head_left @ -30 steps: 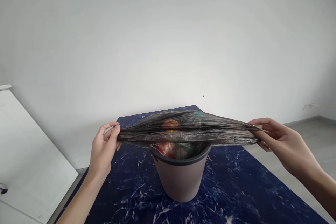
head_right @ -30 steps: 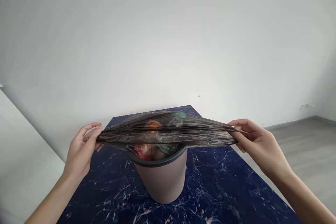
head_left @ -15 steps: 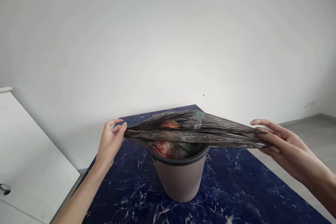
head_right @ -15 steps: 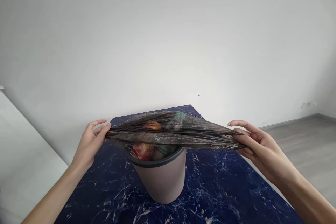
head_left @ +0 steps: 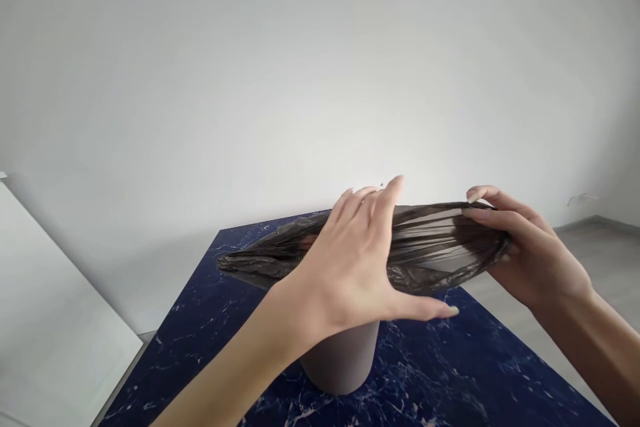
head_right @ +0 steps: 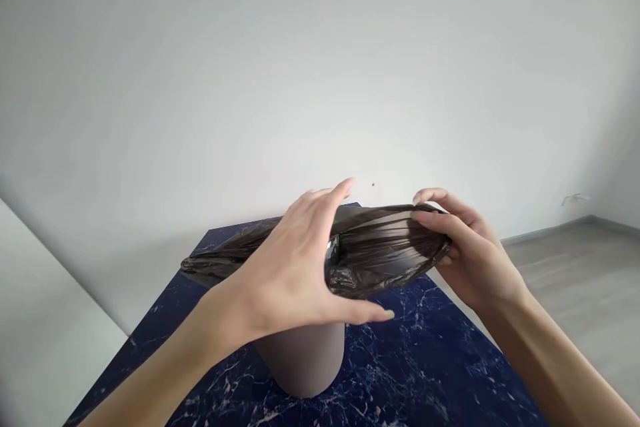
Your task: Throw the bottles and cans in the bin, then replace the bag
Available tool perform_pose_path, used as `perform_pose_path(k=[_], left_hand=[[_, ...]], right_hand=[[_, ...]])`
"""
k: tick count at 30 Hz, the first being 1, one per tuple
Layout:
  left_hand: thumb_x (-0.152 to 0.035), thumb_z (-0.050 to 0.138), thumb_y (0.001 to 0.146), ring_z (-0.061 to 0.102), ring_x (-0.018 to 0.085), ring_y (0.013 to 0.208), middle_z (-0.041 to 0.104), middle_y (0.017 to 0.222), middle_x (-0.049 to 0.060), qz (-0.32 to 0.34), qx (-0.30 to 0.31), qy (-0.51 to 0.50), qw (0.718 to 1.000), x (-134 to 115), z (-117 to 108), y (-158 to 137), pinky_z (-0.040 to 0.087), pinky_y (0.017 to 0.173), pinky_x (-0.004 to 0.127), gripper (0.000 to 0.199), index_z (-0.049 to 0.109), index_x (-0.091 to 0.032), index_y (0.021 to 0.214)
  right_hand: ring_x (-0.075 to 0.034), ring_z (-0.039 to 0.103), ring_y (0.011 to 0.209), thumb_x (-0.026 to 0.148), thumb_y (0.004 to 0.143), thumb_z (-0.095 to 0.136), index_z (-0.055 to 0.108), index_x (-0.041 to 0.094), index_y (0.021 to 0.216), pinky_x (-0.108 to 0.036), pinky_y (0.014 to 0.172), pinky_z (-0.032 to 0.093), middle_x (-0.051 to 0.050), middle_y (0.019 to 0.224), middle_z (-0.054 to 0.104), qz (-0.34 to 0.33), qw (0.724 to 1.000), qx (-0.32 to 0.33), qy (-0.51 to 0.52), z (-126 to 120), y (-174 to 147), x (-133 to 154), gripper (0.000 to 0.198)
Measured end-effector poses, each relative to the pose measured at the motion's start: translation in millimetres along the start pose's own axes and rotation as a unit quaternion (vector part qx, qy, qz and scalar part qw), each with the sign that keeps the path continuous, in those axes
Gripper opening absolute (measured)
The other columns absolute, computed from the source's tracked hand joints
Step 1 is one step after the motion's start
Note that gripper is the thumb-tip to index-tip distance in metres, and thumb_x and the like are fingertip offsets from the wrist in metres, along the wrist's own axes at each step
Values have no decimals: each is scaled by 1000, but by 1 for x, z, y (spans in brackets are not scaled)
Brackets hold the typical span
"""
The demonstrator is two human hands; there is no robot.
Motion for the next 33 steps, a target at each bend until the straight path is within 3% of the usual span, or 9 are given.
perform_pose_path(k=[3, 7, 9, 12, 14, 17, 24, 29, 33], left_hand=[[-53, 85, 83, 44, 40, 150, 50, 161, 22, 19, -18, 9, 1000, -1, 10, 19, 35, 126, 65, 107, 26, -18, 164], [-20, 61, 101, 64, 30, 121, 73, 122, 11, 24, 6, 20, 999, 3, 11, 27, 51, 110, 53, 24, 65, -19, 124], [-15, 54, 104, 64, 27, 117, 74, 117, 8, 27, -4, 24, 999, 5, 4, 22, 51, 109, 50, 18, 68, -19, 115], [-15, 55, 106, 62, 25, 118, 73, 120, 6, 29, -59, 11, 998, 10, -15, 11, 50, 109, 46, 19, 69, -19, 118], [-17, 58, 106, 62, 23, 122, 73, 123, 4, 31, -100, -3, 995, 11, -29, 4, 51, 110, 43, 18, 71, -21, 118], [-22, 64, 105, 60, 22, 127, 71, 129, 4, 37, -142, 6, 989, 10, -47, -1, 52, 111, 42, 16, 74, -24, 116], [-26, 65, 104, 55, 25, 139, 67, 140, 7, 40, -175, 42, 983, 6, -66, -1, 52, 114, 46, 12, 73, -26, 112], [-43, 69, 101, 59, 25, 139, 64, 146, 6, -88, -240, -63, 965, 41, -82, -28, 48, 117, 42, 48, 52, -29, 144], [-53, 66, 99, 59, 34, 138, 64, 147, 8, -214, -157, -5, 964, 77, -78, -64, 52, 108, 46, 45, 62, -33, 139]], right_hand=[[-8, 22, 46, 34, 82, 82, 65, 27, 92, -21, 44, 22, 9, 53, 39, -16, 998, 56, 31, 19, 1, 16, 21], [-8, 27, 47, 35, 86, 80, 70, 28, 102, -22, 45, 29, 9, 54, 40, -59, 986, 144, 56, 41, 2, 33, 20], [-11, 41, 55, 42, 85, 81, 72, 30, 115, -25, 52, 42, 5, 68, 53, -92, 977, 171, 92, 47, 4, 35, 33], [-19, 63, 94, 42, 86, 82, 68, 35, 133, -31, 88, 55, -2, 106, 66, -140, 967, 196, 88, 55, 4, 28, 50], [-25, 59, 127, 34, 85, 85, 59, 38, 146, -39, 114, 47, -4, 134, 64, -151, 962, 226, 19, 68, 0, 18, 66], [-32, 48, 147, 31, 84, 88, 52, 37, 155, -53, 124, 38, -6, 157, 55, -144, 943, 287, -90, 96, -9, 7, 80], [-30, 64, 130, 48, 104, 63, 76, 31, 123, -52, 117, 47, -4, 128, 74, -153, 938, 308, -51, 138, 2, 8, 28], [-26, 73, 107, 52, 104, 63, 77, 25, 100, -45, 108, 55, -4, 102, 76, -43, 952, 279, 121, 144, 17, -4, 31], [-20, 71, 77, 47, 106, 61, 70, 23, 85, -45, 102, 57, 2, 71, 62, -35, 927, 311, 208, 151, 14, 5, 33]])
Point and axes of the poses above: each hand's wrist, its own y-axis towards the middle knuckle, its own z-axis out of the palm, x = y × z, the point moved 8 cm from there along y, towards the middle knuckle
